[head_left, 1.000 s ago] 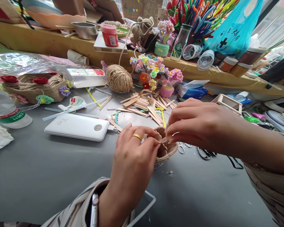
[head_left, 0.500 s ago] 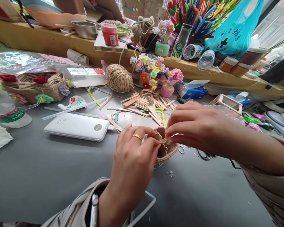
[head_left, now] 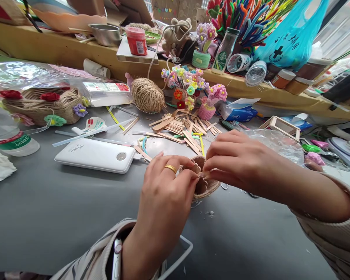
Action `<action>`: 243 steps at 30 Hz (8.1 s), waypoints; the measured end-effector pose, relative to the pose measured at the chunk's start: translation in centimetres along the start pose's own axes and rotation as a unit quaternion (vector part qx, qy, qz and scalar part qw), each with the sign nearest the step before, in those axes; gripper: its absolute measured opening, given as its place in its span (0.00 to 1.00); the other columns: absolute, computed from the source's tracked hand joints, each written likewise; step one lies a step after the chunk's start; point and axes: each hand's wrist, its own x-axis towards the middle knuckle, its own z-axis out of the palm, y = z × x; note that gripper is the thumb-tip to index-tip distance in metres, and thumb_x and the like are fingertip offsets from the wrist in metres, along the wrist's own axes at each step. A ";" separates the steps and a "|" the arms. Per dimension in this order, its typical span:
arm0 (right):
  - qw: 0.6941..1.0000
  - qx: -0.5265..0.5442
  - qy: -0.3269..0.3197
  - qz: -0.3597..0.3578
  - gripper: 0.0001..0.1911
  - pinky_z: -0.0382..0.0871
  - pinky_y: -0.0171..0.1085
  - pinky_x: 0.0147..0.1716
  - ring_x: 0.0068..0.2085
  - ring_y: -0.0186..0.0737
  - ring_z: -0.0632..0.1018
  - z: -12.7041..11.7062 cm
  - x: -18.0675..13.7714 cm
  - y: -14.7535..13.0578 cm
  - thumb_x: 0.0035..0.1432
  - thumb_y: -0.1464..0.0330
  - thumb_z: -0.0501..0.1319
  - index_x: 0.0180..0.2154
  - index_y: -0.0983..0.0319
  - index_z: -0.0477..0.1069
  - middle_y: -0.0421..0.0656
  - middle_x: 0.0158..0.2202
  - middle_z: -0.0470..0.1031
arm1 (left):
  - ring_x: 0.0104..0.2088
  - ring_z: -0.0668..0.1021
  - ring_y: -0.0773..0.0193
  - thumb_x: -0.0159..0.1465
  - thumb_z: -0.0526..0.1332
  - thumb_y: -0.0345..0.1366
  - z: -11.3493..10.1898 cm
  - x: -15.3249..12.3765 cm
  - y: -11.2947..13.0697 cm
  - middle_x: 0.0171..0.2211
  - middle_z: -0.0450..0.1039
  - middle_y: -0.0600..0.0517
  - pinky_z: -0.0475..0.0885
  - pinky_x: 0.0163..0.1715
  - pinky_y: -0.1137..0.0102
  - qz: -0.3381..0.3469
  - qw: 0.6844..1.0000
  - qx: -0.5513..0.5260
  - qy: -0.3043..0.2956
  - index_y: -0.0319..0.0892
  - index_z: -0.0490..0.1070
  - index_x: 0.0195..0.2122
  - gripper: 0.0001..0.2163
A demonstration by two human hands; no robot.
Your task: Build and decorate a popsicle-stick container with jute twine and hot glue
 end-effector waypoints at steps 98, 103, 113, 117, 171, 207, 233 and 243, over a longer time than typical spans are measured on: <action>0.999 0.030 0.010 -0.033 0.14 0.53 0.36 0.34 0.29 0.33 0.64 1.7 0.0 0.5 0.62 0.70 0.50 0.28 0.61 0.72 0.40 0.24 0.69 | 0.36 0.74 0.62 0.59 0.57 0.29 -0.3 -0.1 0.2 0.33 0.75 0.53 0.66 0.49 0.55 -0.012 1.000 -0.011 -0.012 0.44 0.72 0.26 0.07; 0.999 0.042 0.010 -0.030 0.15 0.52 0.36 0.34 0.29 0.33 0.63 1.8 0.0 0.5 0.61 0.70 0.51 0.25 0.61 0.72 0.40 0.24 0.69 | 0.35 0.74 0.61 0.58 0.58 0.29 -0.3 -0.1 0.2 0.33 0.75 0.52 0.65 0.49 0.55 -0.011 1.000 -0.012 -0.010 0.43 0.72 0.26 0.07; 0.999 0.051 0.008 -0.010 0.12 0.50 0.36 0.30 0.29 0.34 0.61 2.0 0.0 0.4 0.60 0.71 0.53 0.25 0.62 0.70 0.40 0.24 0.69 | 0.36 0.74 0.61 0.58 0.58 0.29 -0.2 0.0 0.2 0.33 0.75 0.53 0.65 0.49 0.54 -0.011 1.000 -0.012 -0.012 0.43 0.73 0.26 0.06; 0.999 0.052 -0.005 0.001 0.13 0.48 0.36 0.29 0.28 0.33 0.60 1.7 0.3 0.2 0.59 0.73 0.54 0.22 0.62 0.67 0.39 0.23 0.69 | 0.35 0.74 0.62 0.57 0.59 0.29 -0.3 -0.1 0.1 0.32 0.75 0.54 0.65 0.49 0.55 -0.014 1.000 -0.017 -0.004 0.44 0.72 0.25 0.06; 0.995 0.097 0.027 0.005 0.12 0.50 0.36 0.31 0.27 0.31 0.61 2.3 -0.3 0.7 0.59 0.71 0.54 0.26 0.60 0.73 0.38 0.23 0.69 | 0.36 0.74 0.64 0.57 0.59 0.29 -0.3 -0.6 -1.0 0.36 0.74 0.56 0.64 0.51 0.57 0.032 0.999 0.007 -0.026 0.47 0.72 0.29 0.05; 0.998 0.056 -0.031 -0.009 0.15 0.50 0.37 0.37 0.27 0.29 0.65 1.5 0.6 0.7 0.61 0.72 0.51 0.26 0.60 0.72 0.37 0.24 0.70 | 0.37 0.75 0.62 0.58 0.58 0.32 -0.5 -0.3 -0.7 0.36 0.74 0.54 0.66 0.50 0.54 0.026 0.998 0.039 -0.042 0.48 0.74 0.29 0.06; 0.993 0.091 0.067 0.015 0.12 0.51 0.36 0.36 0.28 0.29 0.67 3.1 -1.3 0.8 0.60 0.70 0.52 0.30 0.60 0.73 0.39 0.28 0.72 | 0.37 0.74 0.59 0.57 0.59 0.31 -0.7 0.0 -0.9 0.37 0.74 0.52 0.68 0.44 0.54 0.038 0.997 0.037 -0.062 0.47 0.73 0.31 0.05; 0.995 0.085 0.024 0.044 0.14 0.51 0.37 0.36 0.30 0.31 0.68 2.7 -1.0 0.5 0.60 0.71 0.50 0.29 0.62 0.72 0.40 0.28 0.70 | 0.36 0.74 0.58 0.56 0.60 0.31 -0.7 -0.2 -1.4 0.37 0.73 0.52 0.66 0.46 0.51 0.076 0.994 0.056 -0.055 0.48 0.72 0.32 0.04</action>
